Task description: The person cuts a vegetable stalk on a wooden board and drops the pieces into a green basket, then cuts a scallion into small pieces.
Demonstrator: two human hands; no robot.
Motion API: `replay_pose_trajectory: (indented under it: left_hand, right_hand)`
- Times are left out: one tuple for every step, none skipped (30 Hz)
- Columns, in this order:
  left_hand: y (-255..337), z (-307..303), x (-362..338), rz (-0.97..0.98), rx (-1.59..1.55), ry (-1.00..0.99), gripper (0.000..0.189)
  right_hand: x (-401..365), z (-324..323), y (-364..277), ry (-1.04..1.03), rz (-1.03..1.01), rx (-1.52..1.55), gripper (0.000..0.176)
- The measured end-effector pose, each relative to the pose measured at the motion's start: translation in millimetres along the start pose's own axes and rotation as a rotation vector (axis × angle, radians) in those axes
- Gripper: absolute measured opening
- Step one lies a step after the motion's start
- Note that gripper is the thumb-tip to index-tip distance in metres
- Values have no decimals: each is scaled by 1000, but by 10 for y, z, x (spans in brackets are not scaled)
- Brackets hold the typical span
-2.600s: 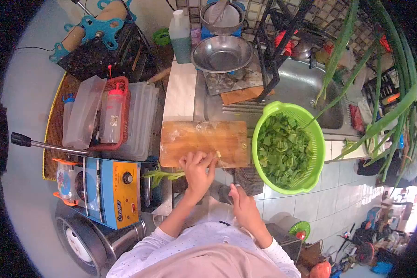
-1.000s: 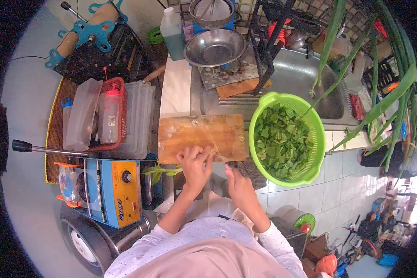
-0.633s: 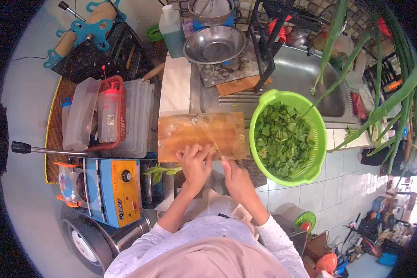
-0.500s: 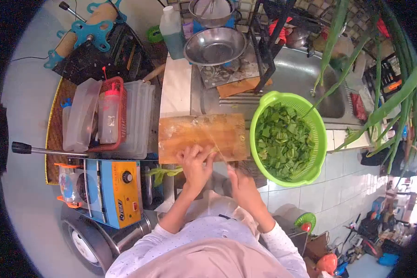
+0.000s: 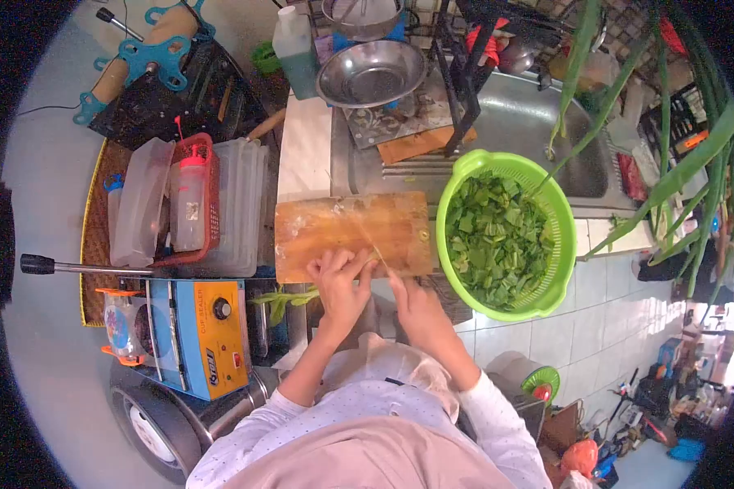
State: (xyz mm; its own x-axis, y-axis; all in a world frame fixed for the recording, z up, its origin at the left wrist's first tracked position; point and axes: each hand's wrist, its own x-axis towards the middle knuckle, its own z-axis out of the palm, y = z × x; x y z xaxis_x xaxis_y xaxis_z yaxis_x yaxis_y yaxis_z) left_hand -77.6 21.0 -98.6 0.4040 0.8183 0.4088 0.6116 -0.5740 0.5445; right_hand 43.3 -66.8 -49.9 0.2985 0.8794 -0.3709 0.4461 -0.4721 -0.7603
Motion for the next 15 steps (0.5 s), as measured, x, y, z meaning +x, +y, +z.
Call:
replay_pose_trajectory:
  left_hand:
    - [2,-1,-3,-4,-2,3,21]
    - [-1,-9,10,-6,-1,12,21]
    - [-11,-11,12,-2,2,18,21]
    - [-21,7,8,0,7,28,20]
    - [-20,19,2,-3,9,37,19]
    - [-11,20,26,-9,9,47,19]
    - [8,9,27,-14,-4,54,20]
    - [23,4,13,-17,-17,57,22]
    - [24,5,-8,-18,-17,51,22]
    - [13,14,-5,-4,2,48,21]
    - [8,21,-9,14,20,43,20]
    - [7,26,-18,26,20,41,20]
    - [-6,23,-19,19,21,34,19]
    - [-25,16,-9,10,23,31,19]
    - [-47,27,-2,20,24,46,19]
  right_hand:
    - [104,15,-25,36,-105,13,39]
    - [172,41,-19,57,-161,27,40]
    - [153,34,-17,59,-167,28,40]
    - [108,13,6,50,-141,19,40]
    - [48,-2,29,36,-111,6,40]
    - [-13,-10,47,32,-119,-3,40]
    - [-105,-3,74,15,-42,-3,40]
    - [-162,2,93,-1,39,-1,40]
    - [-135,11,98,-2,44,1,40]
    - [-39,27,97,22,-56,9,41]
    - [33,45,106,49,-154,18,41]
    - [84,70,129,60,-154,24,41]
    - [150,100,143,62,-195,-49,42]
    - [190,107,129,64,-238,-124,42]
    - [146,78,126,74,-252,-127,42]
